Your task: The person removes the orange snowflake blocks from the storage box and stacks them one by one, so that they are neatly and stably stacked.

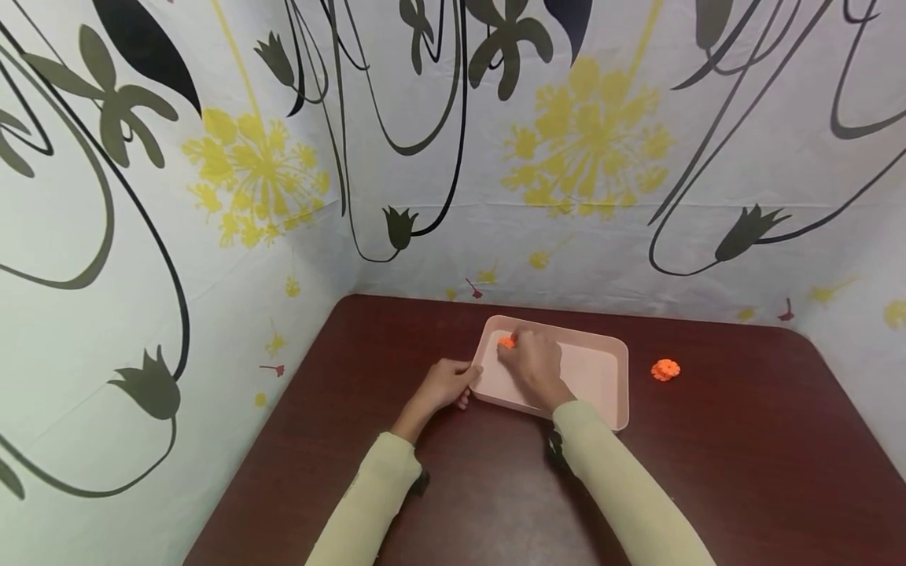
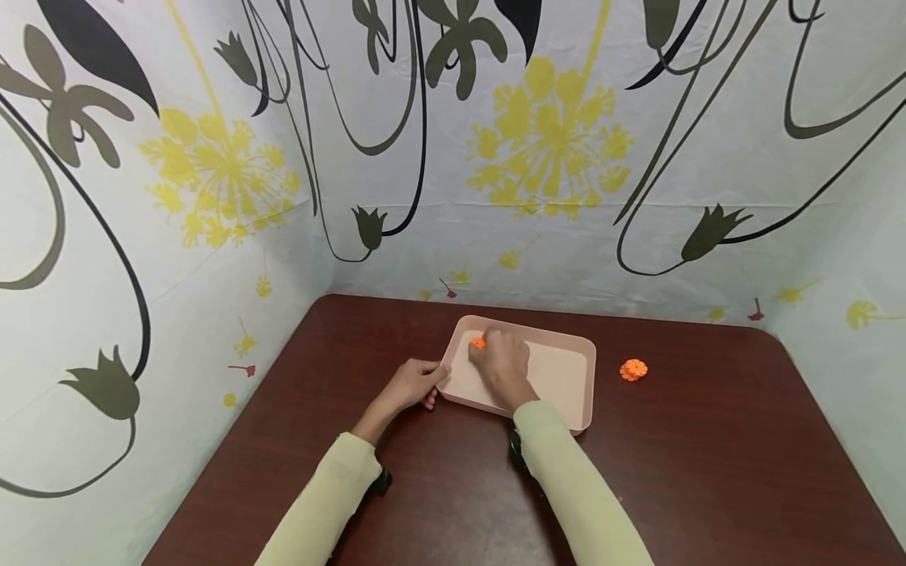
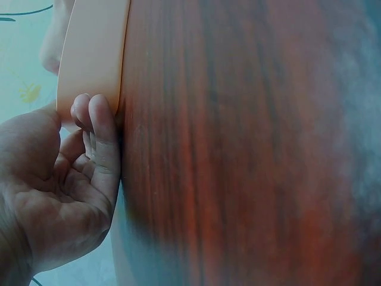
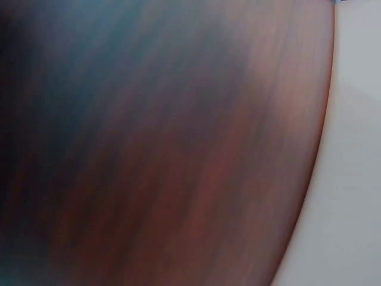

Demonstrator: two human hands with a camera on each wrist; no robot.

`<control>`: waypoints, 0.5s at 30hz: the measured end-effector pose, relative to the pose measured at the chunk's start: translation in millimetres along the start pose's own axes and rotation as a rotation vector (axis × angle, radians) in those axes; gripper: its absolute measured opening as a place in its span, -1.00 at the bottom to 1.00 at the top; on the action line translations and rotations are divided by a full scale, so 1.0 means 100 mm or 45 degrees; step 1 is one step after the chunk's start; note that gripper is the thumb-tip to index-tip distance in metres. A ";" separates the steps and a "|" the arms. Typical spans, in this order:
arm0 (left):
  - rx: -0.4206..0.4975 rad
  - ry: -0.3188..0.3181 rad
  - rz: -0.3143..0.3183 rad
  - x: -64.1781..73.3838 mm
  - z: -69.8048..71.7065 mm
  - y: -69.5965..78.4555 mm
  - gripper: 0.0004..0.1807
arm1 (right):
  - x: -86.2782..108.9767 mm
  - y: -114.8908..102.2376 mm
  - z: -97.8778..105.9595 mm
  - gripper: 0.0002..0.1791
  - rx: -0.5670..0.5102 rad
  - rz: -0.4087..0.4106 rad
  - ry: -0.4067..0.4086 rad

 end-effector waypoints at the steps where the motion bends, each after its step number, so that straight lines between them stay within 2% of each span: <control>1: 0.002 -0.003 0.002 0.00 0.00 0.00 -0.61 | 0.01 0.00 0.01 -0.76 -0.012 0.005 0.000; 5: 0.004 -0.010 0.005 0.01 -0.01 0.01 -0.61 | 0.04 0.02 0.06 -0.67 -0.044 0.041 -0.005; 9: 0.000 -0.005 -0.003 0.00 -0.02 0.01 -0.61 | 0.05 0.02 0.12 -0.66 -0.082 0.094 0.003; 15: -0.006 0.007 -0.024 0.00 -0.02 0.00 -0.62 | 0.06 0.00 0.26 -0.70 -0.180 0.258 0.056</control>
Point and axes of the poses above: each hand's wrist, its own x-axis away from the middle knuckle, its own z-axis out of the back of the hand, y = z × x, the point moved 4 cm from there along -x, towards the middle knuckle, and after that the axes turned 8 degrees about -z, right-handed, at the moved point
